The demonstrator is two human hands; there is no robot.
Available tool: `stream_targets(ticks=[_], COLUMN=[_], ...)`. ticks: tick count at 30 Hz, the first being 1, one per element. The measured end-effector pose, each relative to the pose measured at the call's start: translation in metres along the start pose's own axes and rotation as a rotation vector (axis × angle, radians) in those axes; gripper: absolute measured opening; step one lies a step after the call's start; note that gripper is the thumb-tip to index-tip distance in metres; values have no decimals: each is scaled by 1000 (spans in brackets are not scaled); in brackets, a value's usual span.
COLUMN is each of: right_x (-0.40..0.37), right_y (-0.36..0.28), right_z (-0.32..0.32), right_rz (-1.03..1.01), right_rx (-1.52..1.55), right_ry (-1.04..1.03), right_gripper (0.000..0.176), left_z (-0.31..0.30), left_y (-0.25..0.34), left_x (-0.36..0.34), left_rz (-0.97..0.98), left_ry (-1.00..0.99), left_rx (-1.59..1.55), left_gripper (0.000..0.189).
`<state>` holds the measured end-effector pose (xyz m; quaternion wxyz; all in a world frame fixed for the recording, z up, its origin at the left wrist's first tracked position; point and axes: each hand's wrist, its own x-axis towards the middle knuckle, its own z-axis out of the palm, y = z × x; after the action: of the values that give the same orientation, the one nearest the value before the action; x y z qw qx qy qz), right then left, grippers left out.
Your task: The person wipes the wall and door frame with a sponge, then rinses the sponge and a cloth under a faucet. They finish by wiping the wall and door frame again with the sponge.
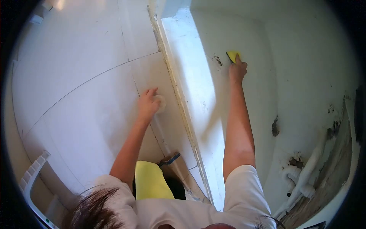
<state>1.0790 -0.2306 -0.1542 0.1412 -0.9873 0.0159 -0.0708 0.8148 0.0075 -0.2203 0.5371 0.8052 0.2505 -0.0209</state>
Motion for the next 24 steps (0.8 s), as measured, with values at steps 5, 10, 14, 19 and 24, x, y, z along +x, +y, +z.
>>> stream_targets(ticks=[5,10,14,19,24], right_x=[-21,-95,-158,-173,-52], right_y=[-55,-109,-138,-160,-80], right_z=[9,5,6,-15,-30], right_rz=[50,-235,-323,-238,-82], right_rx=[208,198,303,452,405], right_ry=[-126,-123,-166,-277,59], right_gripper=[47,38,37,37,39], left_z=[13,64,62,65,43], left_y=[80,90,76,54,47], left_x=[26,56,54,53,41], left_rz=[95,46,102,-177,-166], left_ry=[255,371,200,266,138], left_rx=[-733,-1750,-1915,-2132,-2494], left_gripper=[46,46,45,40,36])
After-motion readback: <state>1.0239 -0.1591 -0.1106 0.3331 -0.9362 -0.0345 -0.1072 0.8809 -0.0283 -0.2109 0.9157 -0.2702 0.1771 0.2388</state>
